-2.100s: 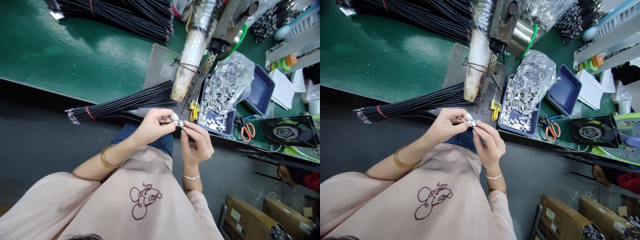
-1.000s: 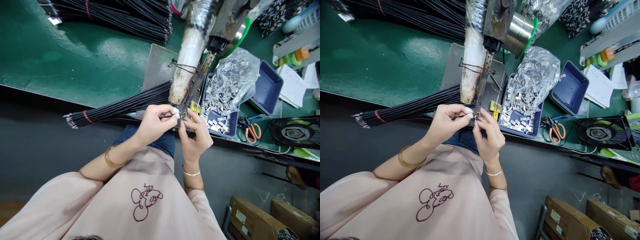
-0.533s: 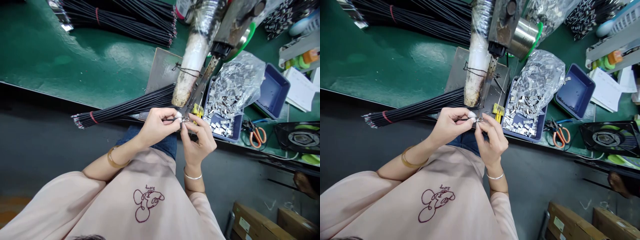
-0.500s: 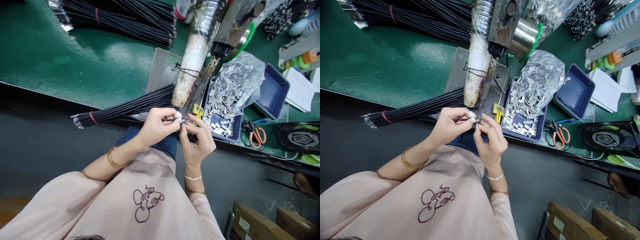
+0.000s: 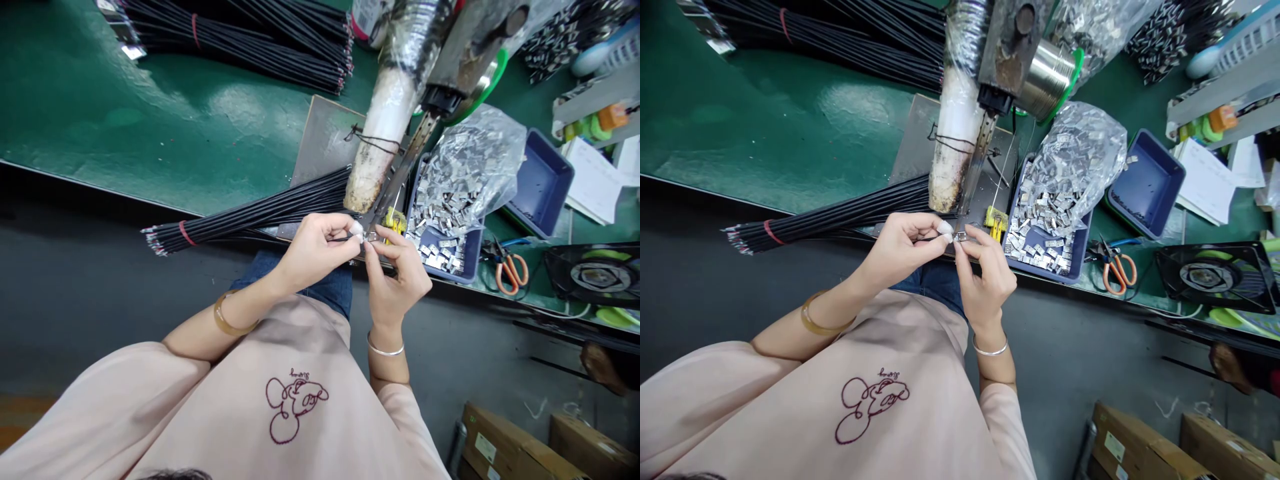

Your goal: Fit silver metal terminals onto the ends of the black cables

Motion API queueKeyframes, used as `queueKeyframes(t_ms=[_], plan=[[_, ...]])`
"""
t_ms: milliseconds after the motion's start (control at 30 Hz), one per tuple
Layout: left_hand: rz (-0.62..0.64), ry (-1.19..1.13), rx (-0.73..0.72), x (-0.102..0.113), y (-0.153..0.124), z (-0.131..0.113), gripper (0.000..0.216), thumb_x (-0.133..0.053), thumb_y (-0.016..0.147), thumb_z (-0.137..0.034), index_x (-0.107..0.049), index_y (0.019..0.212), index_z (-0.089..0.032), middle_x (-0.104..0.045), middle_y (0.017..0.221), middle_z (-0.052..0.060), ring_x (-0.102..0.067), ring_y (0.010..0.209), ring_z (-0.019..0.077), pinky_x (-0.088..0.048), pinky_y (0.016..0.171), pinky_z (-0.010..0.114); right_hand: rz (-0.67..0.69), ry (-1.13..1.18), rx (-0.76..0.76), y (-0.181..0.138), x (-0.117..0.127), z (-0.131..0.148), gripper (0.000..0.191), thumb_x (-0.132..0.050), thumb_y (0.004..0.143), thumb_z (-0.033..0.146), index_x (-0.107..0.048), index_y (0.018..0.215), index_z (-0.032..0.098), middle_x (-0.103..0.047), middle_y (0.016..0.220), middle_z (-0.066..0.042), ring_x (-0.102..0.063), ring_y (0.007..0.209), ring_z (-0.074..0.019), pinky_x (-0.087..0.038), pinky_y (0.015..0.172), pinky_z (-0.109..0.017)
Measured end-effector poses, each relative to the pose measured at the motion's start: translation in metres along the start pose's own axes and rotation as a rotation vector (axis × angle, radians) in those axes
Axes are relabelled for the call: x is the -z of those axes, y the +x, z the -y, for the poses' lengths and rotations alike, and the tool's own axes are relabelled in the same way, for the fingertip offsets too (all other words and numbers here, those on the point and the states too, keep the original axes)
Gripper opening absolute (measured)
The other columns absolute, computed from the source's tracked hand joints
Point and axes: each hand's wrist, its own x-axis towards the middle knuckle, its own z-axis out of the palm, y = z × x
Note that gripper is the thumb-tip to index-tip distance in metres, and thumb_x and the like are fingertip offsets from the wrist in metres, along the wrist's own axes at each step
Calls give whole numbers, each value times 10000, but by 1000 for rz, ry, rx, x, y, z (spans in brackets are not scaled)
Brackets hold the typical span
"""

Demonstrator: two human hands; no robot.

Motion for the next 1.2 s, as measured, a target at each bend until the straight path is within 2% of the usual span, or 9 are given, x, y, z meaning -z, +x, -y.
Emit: queueKeyframes(t_ms=[167, 267, 533, 633, 767, 867, 967, 1067, 1200], plan=[[-5, -18, -27, 1, 1, -3, 124, -610, 753, -149, -573, 636, -132, -373, 583, -52, -291, 541, 52, -232, 492, 198, 3, 18, 1, 3, 1, 6, 120, -721, 836, 110, -663, 845, 215, -777, 1026, -33, -753, 990, -166, -634, 828, -307], [52, -19, 15, 3, 2, -2, 122, -604, 752, -141, -583, 632, -130, -341, 565, -59, -267, 530, 51, -208, 491, 207, 18, 6, 33, -2, 4, 5, 121, -693, 848, 116, -632, 833, 220, -770, 1079, -44, -757, 979, -165, -643, 821, -309], [157, -8, 71, 7, -1, -1, 121, -603, 766, -140, -591, 646, -126, -295, 549, -71, -228, 525, 48, -168, 498, 220, 40, -56, 147, -9, 10, -5, 145, -687, 862, 117, -625, 948, 216, -782, 1068, -56, -756, 990, -161, -614, 857, -289], [223, -47, 93, 10, -2, -3, 133, -609, 799, -184, -603, 680, -125, -333, 560, -66, -267, 529, 54, -209, 502, 211, 74, -82, 225, -9, 12, -9, 165, -672, 877, 102, -609, 991, 204, -782, 1068, -78, -759, 991, -154, -601, 847, -254], [316, -45, 89, 13, -8, -7, 136, -631, 849, -250, -652, 807, -123, -478, 637, -32, -391, 571, 74, -316, 535, 211, 64, -42, 265, -11, 16, -12, 162, -649, 903, 136, -583, 1015, 233, -773, 962, -32, -763, 891, -143, -597, 789, -255], [214, 107, -67, 12, -16, -10, 105, -682, 836, -225, -655, 799, -130, -554, 667, -14, -438, 599, 86, -358, 568, 223, 20, 71, 134, -11, 19, -11, 101, -621, 925, 193, -556, 979, 249, -717, 838, 13, -722, 733, -129, -585, 672, -266], [194, 210, -226, 12, -22, -10, 178, -665, 873, -235, -669, 725, -134, -607, 638, 1, -460, 581, 89, -371, 579, 230, 68, 191, -162, -6, 19, -8, 91, -620, 933, 267, -542, 901, 232, -613, 729, 57, -606, 540, -78, -499, 505, -209], [293, 110, -93, 14, -21, -9, 315, -601, 914, -239, -642, 621, -128, -615, 562, 6, -486, 531, 81, -381, 548, 211, 182, 236, -301, -5, 17, -7, 145, -621, 934, 326, -550, 865, 220, -584, 693, 74, -584, 490, -63, -482, 477, -189], [276, -24, 36, 18, -16, -8, 337, -577, 902, -200, -632, 579, -122, -635, 545, 12, -493, 503, 69, -389, 530, 189, 57, 12, -140, -12, 18, -5, 58, -613, 943, 288, -625, 950, 231, -633, 719, 58, -565, 487, -60, -471, 506, -201]])
